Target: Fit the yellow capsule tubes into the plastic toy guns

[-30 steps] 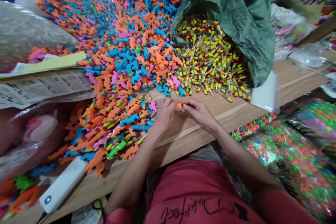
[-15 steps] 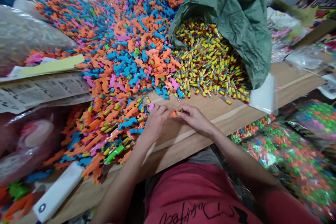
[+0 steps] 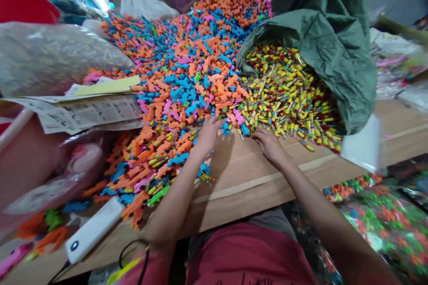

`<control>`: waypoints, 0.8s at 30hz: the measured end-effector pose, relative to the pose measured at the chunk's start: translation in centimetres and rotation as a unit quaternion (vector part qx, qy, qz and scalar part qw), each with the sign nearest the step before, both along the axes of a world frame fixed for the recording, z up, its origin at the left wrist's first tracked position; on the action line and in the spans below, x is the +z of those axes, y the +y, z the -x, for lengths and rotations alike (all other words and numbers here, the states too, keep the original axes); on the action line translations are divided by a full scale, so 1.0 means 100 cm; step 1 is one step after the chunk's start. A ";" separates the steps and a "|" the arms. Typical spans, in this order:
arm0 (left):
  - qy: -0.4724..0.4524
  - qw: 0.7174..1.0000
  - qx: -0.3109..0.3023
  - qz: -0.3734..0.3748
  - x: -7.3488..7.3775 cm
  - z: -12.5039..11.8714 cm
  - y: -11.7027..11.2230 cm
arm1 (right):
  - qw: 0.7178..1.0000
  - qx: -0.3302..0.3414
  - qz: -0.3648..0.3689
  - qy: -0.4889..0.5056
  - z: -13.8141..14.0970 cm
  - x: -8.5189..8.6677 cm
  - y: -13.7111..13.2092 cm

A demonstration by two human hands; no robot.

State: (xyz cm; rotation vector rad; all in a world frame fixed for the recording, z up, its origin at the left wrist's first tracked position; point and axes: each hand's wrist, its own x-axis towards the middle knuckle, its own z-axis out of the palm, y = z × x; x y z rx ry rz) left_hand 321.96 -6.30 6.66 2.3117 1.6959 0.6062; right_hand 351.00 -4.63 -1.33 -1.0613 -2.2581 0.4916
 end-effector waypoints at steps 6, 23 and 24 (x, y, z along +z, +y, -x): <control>0.059 0.997 -0.026 0.033 -0.047 -0.018 0.021 | 0.997 -0.009 0.001 -0.073 -0.004 -0.004 -0.021; -0.151 0.981 -0.094 0.075 -0.013 -0.046 -0.073 | 0.958 -0.016 0.168 0.232 0.033 0.046 -0.068; -0.142 0.983 -0.092 0.072 -0.014 -0.046 -0.073 | 0.957 -0.014 0.171 0.232 0.032 0.047 -0.069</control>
